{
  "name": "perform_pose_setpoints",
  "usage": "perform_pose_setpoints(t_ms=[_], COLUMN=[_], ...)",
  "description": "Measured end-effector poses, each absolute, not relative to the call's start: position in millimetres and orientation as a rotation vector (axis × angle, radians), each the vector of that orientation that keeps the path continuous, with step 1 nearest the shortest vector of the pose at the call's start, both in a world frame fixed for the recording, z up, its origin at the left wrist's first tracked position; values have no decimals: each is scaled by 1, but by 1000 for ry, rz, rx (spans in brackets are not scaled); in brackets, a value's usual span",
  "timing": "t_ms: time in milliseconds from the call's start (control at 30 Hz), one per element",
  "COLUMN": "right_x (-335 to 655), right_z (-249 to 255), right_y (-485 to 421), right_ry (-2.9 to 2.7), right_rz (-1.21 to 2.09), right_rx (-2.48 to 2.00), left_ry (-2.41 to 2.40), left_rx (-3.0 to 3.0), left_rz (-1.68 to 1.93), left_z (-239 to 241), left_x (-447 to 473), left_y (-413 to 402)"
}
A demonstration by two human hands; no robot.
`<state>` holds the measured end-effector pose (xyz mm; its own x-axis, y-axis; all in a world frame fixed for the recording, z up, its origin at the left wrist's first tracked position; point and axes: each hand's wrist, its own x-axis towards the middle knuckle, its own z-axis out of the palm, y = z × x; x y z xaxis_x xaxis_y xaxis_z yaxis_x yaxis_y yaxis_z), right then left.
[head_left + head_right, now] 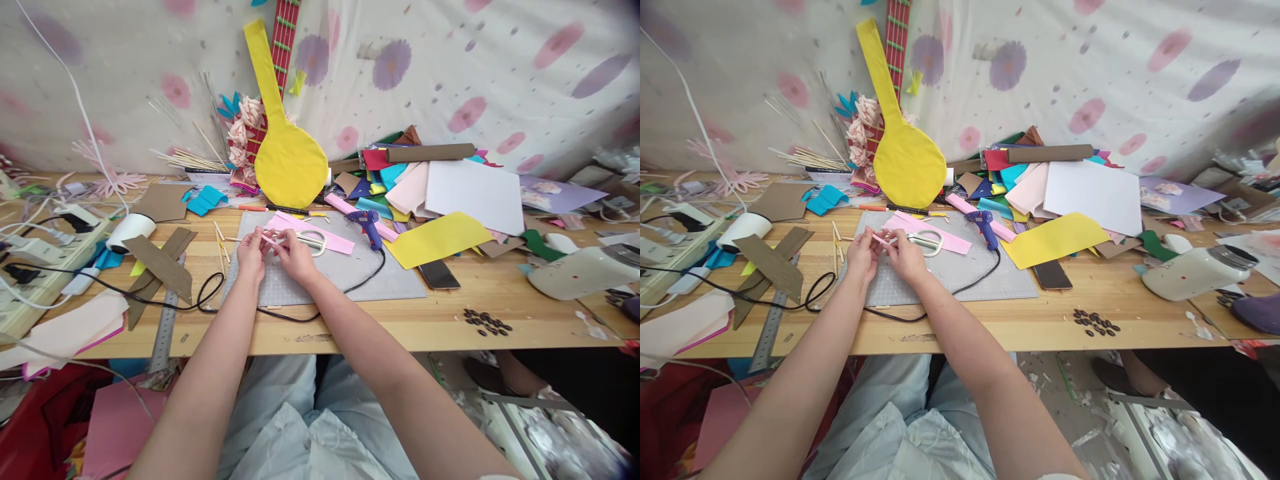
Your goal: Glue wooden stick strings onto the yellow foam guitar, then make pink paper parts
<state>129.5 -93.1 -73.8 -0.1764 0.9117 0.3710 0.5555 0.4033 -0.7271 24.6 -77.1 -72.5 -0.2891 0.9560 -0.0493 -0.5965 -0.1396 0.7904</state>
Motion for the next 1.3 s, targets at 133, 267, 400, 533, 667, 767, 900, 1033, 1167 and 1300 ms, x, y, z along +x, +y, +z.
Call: perform_pose_setpoints(t_ms=[133, 267, 400, 533, 667, 767, 900, 1033, 1167, 1300], right_x=[133, 137, 141, 143, 142, 142, 144, 145, 146, 146], right_z=[-73, -70, -70, -71, -72, -73, -74, -72, -71, -71], right_y=[-92, -91, -89, -89, -88, -86, -85, -85, -86, -86], right_ry=[-1820, -1853, -1901, -1825, -1751, -1712, -1720, -1808, -1862, -1817], right_rz=[632, 685, 667, 652, 654, 670, 719, 701, 639, 657], right_rx=[-1229, -1220, -1214, -1187, -1142, -1175, -1187, -1133, -1130, -1146], left_ry=[885, 985, 1021, 999, 1007, 985, 979, 1050, 1086, 1068], left_rx=[711, 777, 702, 656, 665, 717, 763, 683, 661, 688], left_rz=[1577, 1558, 1677, 1722, 1710, 1639, 1608, 1695, 1738, 1708], left_z=[-72, -72, -74, -76, -76, -74, -74, -76, -76, -75], left_x=[28, 32, 30, 27, 27, 28, 28, 27, 26, 26], left_y=[-81, -84, -82, -80, -81, -83, -84, -82, -80, -82])
